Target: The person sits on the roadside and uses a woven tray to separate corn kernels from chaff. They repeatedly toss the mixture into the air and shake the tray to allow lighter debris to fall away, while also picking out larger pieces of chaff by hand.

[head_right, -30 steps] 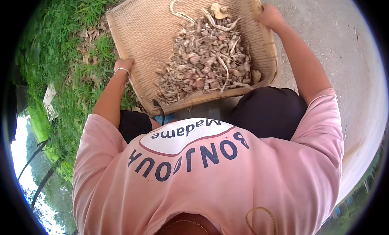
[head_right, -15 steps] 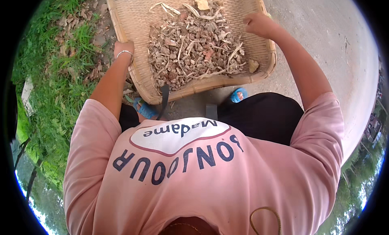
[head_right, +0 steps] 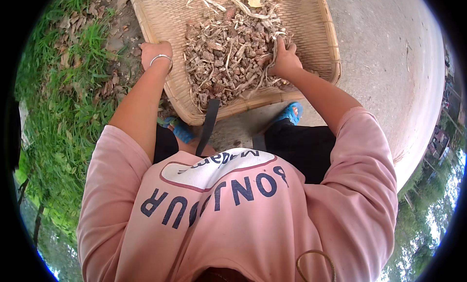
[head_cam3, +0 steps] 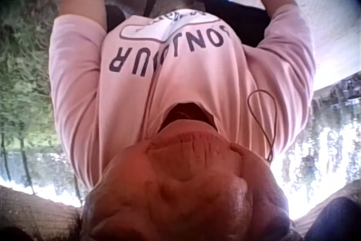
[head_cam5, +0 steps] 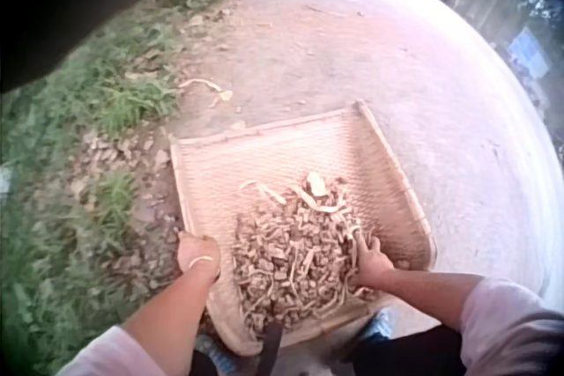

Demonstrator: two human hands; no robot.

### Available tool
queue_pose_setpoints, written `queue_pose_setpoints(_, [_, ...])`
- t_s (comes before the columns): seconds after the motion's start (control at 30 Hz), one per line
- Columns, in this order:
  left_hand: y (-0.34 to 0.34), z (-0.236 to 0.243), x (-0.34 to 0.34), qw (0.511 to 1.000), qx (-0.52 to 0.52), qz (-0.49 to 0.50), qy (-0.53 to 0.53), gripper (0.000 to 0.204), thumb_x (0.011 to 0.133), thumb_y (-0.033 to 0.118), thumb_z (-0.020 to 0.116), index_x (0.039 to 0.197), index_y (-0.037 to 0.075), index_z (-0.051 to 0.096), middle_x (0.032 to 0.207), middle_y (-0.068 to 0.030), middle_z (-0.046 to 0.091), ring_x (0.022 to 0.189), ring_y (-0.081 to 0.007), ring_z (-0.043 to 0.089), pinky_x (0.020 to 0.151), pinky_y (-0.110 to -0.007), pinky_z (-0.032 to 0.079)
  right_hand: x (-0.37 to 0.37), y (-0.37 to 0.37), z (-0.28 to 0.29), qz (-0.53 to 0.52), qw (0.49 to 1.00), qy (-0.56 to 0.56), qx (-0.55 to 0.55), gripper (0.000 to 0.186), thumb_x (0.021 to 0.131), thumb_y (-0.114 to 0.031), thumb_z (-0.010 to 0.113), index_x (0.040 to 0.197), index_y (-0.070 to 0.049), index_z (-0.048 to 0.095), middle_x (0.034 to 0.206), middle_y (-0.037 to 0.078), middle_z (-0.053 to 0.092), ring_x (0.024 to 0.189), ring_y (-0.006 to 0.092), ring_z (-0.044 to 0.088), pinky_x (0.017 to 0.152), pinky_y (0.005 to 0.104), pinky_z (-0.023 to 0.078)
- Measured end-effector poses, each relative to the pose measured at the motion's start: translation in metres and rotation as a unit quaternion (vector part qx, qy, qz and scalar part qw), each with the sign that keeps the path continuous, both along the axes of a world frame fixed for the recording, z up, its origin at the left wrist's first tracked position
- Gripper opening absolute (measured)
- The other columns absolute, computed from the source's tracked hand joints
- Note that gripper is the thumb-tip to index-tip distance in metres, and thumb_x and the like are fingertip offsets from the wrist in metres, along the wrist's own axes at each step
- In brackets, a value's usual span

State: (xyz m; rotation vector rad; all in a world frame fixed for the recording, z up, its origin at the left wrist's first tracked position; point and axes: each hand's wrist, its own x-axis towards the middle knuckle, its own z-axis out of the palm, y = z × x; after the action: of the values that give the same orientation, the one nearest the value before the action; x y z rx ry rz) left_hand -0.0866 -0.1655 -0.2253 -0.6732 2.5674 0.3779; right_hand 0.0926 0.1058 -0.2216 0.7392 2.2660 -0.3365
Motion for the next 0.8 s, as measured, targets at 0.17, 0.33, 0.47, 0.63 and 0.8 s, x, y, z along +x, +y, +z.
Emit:
queue_pose_setpoints(0.17, [0.002,0.008,0.0,0.999,0.045,0.005,0.002,0.046,0.084,0.028,0.064,0.114,-0.001,0.045,0.108,-0.0195,0.065,0.098,-0.0336,0.066,0.083,-0.04,0.054,-0.077,-0.011,-0.021,0.002,1.0,-0.008,0.025,0.106,0.063,-0.033,0.084,0.146,-0.012,0.022,0.14,0.037,0.025,0.093,0.0384,0.064,0.09,0.044,0.052])
queue_pose_setpoints(0.33, [-0.007,0.005,0.002,0.998,0.062,-0.001,0.011,0.047,0.083,0.03,0.063,0.114,-0.002,0.045,0.108,-0.0204,0.065,0.098,-0.0333,0.066,0.083,-0.041,0.054,-0.151,-0.054,0.016,-0.041,0.991,0.109,-0.069,0.091,0.079,-0.04,0.074,0.148,-0.012,0.023,0.134,0.037,0.036,0.067,0.0217,0.066,0.062,0.0311,0.059])
queue_pose_setpoints(0.47, [-0.02,-0.007,0.002,0.995,0.089,-0.025,0.028,0.049,0.083,0.03,0.064,0.114,-0.002,0.044,0.107,-0.0213,0.065,0.098,-0.033,0.066,0.083,-0.041,0.054,-0.148,-0.047,0.006,0.241,0.93,0.261,0.097,0.08,0.079,-0.035,0.074,0.144,-0.018,0.031,0.137,0.021,0.044,0.097,0.0301,0.063,0.079,0.0434,0.056])
queue_pose_setpoints(0.63, [-0.015,-0.003,0.006,0.996,0.074,-0.026,0.043,0.05,0.082,0.029,0.066,0.113,-0.003,0.044,0.104,-0.0214,0.066,0.096,-0.0332,0.067,0.082,-0.04,0.055,-0.048,-0.078,0.006,0.602,0.671,0.361,-0.237,0.025,0.077,-0.013,0.065,0.102,-0.013,0.066,0.127,0.012,0.055,0.112,0.0251,0.056,0.099,0.05,0.04])
queue_pose_setpoints(0.8, [-0.01,-0.004,0.011,0.996,0.059,-0.039,0.063,0.048,0.082,0.027,0.065,0.112,-0.003,0.044,0.101,-0.0213,0.067,0.093,-0.0334,0.068,0.078,-0.039,0.056,-0.02,-0.119,-0.026,0.65,0.602,0.299,-0.355,0.024,0.072,-0.023,0.062,0.095,-0.018,0.067,0.128,0.007,0.053,0.125,0.0263,0.045,0.109,0.0586,0.025])
